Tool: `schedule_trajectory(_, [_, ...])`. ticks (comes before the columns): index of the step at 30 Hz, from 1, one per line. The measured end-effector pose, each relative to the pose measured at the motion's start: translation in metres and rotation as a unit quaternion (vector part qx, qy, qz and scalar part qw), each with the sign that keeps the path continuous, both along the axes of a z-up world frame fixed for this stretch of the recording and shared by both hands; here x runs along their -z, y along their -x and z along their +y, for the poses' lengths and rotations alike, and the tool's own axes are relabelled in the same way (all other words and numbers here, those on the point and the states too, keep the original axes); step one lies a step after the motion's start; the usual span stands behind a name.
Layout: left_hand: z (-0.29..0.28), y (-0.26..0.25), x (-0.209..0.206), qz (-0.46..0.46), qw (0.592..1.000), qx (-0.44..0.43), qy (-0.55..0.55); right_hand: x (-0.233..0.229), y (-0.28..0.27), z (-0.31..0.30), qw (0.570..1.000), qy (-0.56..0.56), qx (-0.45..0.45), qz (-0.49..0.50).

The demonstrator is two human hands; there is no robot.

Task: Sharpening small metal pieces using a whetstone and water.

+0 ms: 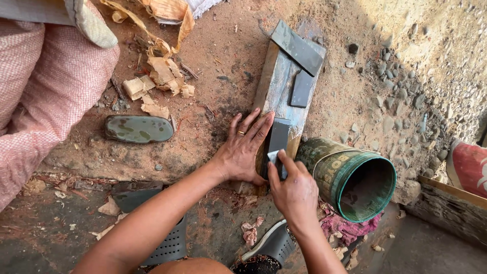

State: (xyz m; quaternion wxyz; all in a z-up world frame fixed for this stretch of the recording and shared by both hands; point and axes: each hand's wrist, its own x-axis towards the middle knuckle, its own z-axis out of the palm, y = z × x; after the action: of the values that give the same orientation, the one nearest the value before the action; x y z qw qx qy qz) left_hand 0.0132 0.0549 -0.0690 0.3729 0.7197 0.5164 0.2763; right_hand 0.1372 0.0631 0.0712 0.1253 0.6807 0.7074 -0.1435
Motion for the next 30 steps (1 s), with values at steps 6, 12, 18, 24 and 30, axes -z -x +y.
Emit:
schedule_trajectory(6, [0.001, 0.002, -0.001, -0.031, 1.0, -0.003, -0.003, 0.006, 0.0, 0.027, 0.995, -0.083, -0.056, 0.01])
schedule_trajectory(12, [0.002, 0.001, -0.003, -0.003, 1.0, 0.003, 0.005, 0.0, -0.005, 0.001, 1.0, 0.01, 0.017, -0.001])
schedule_trajectory(18, [0.002, 0.0, -0.002, -0.016, 1.0, 0.004, -0.005, 0.012, -0.01, 0.027, 0.994, -0.091, -0.049, 0.031])
schedule_trajectory(24, [0.002, 0.0, -0.002, -0.014, 1.0, 0.002, 0.003, 0.001, -0.012, -0.002, 1.0, 0.0, 0.017, 0.014])
schedule_trajectory(30, [0.0, 0.0, 0.001, -0.025, 0.999, -0.014, -0.026, 0.003, -0.01, 0.022, 0.999, -0.048, -0.017, 0.007])
